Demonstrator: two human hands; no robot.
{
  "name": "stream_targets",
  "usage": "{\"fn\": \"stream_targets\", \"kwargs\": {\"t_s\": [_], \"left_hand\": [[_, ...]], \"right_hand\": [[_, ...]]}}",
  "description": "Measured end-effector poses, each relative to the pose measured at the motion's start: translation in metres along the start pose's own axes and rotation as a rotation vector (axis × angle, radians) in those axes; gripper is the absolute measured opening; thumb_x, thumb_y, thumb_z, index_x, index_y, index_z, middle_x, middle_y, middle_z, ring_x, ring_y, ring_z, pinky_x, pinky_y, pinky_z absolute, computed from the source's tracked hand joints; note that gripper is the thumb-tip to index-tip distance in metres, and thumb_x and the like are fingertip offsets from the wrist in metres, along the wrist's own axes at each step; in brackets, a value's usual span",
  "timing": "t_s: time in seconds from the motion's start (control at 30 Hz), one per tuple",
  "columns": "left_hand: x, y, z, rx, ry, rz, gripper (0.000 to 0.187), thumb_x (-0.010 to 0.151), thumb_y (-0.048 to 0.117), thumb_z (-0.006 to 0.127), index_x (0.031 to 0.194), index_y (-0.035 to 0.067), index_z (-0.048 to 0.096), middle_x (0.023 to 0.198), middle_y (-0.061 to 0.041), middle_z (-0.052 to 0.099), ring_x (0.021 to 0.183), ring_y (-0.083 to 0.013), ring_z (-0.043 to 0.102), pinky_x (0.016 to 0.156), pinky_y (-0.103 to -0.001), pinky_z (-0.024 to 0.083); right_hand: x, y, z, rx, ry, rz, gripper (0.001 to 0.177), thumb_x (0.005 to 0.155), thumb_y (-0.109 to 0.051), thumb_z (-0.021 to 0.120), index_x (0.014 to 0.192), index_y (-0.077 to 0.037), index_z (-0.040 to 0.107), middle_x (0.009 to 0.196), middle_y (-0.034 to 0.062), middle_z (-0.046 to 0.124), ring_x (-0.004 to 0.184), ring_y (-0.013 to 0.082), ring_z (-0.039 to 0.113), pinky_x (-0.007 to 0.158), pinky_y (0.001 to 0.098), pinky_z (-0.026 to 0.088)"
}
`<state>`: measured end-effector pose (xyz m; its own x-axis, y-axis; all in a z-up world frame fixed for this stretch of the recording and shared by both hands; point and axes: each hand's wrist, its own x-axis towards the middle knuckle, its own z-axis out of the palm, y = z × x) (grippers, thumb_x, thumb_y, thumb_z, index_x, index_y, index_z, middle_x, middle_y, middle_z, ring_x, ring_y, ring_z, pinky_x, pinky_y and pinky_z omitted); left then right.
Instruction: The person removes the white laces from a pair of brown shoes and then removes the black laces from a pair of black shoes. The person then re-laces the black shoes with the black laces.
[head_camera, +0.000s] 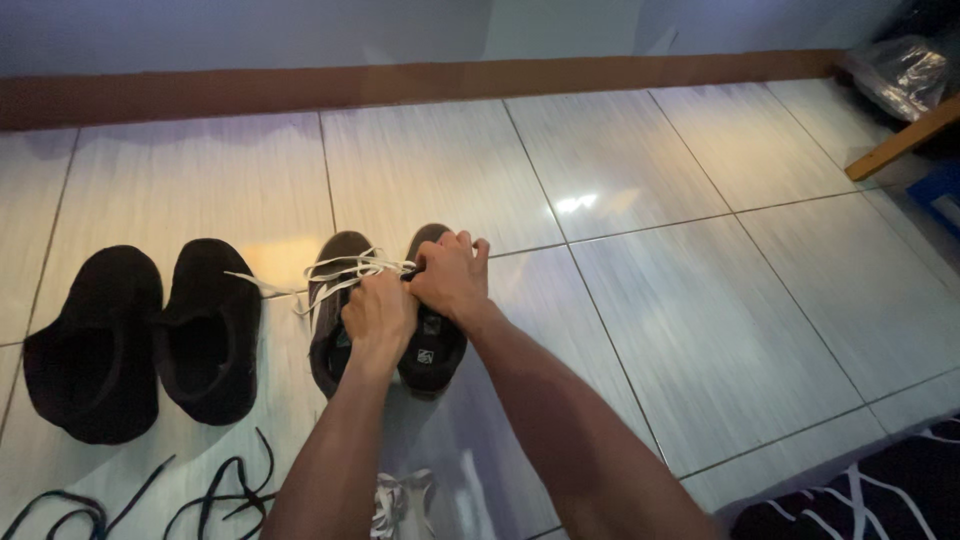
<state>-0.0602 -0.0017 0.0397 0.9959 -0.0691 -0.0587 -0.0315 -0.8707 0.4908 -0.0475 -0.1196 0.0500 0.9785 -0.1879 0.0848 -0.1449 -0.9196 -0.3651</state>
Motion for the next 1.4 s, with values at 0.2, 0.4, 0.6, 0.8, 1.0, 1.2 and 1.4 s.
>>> {"fn": "stream_targets", "kwargs": {"t_s": [0.2, 0.4, 0.6, 0.8, 1.0, 1.2, 1.4], "left_hand": [[-0.001, 0.003, 0.0, -0.076, -0.033, -0.074, 0.038, 0.096, 0.035, 0.064, 0.098, -0.001, 0.074, 0.102, -0.025, 0.073, 0.099, -0.0436, 0.072, 0.081, -0.054, 0.058], [-0.001, 0.003, -0.001, -0.077, 0.022, -0.096, 0.038, 0.094, 0.034, 0.065, 0.097, -0.003, 0.074, 0.102, -0.026, 0.073, 0.099, -0.0444, 0.072, 0.084, -0.054, 0.057], [-0.003, 0.005, -0.003, -0.097, 0.036, -0.074, 0.039, 0.092, 0.035, 0.066, 0.099, -0.002, 0.074, 0.104, -0.026, 0.072, 0.099, -0.0453, 0.071, 0.082, -0.055, 0.057], [-0.006, 0.001, -0.007, -0.129, 0.01, -0.092, 0.039, 0.093, 0.037, 0.065, 0.098, 0.0, 0.075, 0.104, -0.026, 0.072, 0.101, -0.0453, 0.07, 0.084, -0.055, 0.056], [-0.002, 0.002, -0.005, -0.131, 0.012, -0.163, 0.04, 0.094, 0.037, 0.065, 0.1, -0.001, 0.075, 0.106, -0.027, 0.072, 0.102, -0.0446, 0.07, 0.086, -0.054, 0.056], [-0.002, 0.004, -0.005, -0.124, -0.011, -0.164, 0.039, 0.094, 0.035, 0.065, 0.1, -0.002, 0.076, 0.108, -0.025, 0.072, 0.103, -0.0442, 0.07, 0.086, -0.053, 0.057], [-0.003, 0.004, -0.01, -0.161, -0.049, -0.185, 0.04, 0.094, 0.038, 0.066, 0.103, 0.0, 0.075, 0.109, -0.025, 0.073, 0.105, -0.0436, 0.07, 0.088, -0.053, 0.057]], "right_hand": [[0.0, 0.015, 0.013, -0.292, 0.026, -0.274, 0.013, 0.087, -0.018, 0.07, 0.098, -0.013, 0.068, 0.097, 0.0059, 0.07, 0.113, 0.0255, 0.059, 0.114, 0.0613, 0.025], [0.007, 0.031, -0.003, -0.159, 0.133, -0.092, 0.014, 0.087, -0.021, 0.07, 0.097, -0.012, 0.071, 0.104, 0.0077, 0.07, 0.114, 0.0272, 0.058, 0.11, 0.0579, 0.029], [-0.003, 0.01, -0.014, -0.136, -0.001, -0.144, 0.023, 0.075, -0.025, 0.077, 0.095, -0.015, 0.077, 0.104, 0.009, 0.068, 0.112, 0.0274, 0.055, 0.105, 0.057, 0.028], [0.004, 0.009, 0.005, -0.077, 0.045, -0.009, 0.009, 0.087, -0.02, 0.071, 0.086, -0.015, 0.078, 0.098, 0.0047, 0.071, 0.107, 0.0251, 0.059, 0.104, 0.0561, 0.031], [0.017, 0.071, -0.017, 0.242, 0.202, 0.67, 0.022, 0.093, -0.028, 0.069, 0.105, -0.01, 0.072, 0.096, 0.0069, 0.073, 0.096, 0.024, 0.066, 0.105, 0.051, 0.038], [0.018, 0.056, -0.017, 0.354, 0.127, 0.506, 0.047, 0.071, -0.024, 0.08, 0.114, -0.014, 0.065, 0.102, 0.0123, 0.072, 0.101, 0.0264, 0.067, 0.094, 0.0465, 0.049], [-0.007, 0.006, 0.007, -0.094, 0.053, -0.034, 0.017, 0.077, -0.022, 0.074, 0.092, -0.014, 0.074, 0.1, 0.0112, 0.069, 0.109, 0.0316, 0.059, 0.097, 0.0523, 0.036]]}}
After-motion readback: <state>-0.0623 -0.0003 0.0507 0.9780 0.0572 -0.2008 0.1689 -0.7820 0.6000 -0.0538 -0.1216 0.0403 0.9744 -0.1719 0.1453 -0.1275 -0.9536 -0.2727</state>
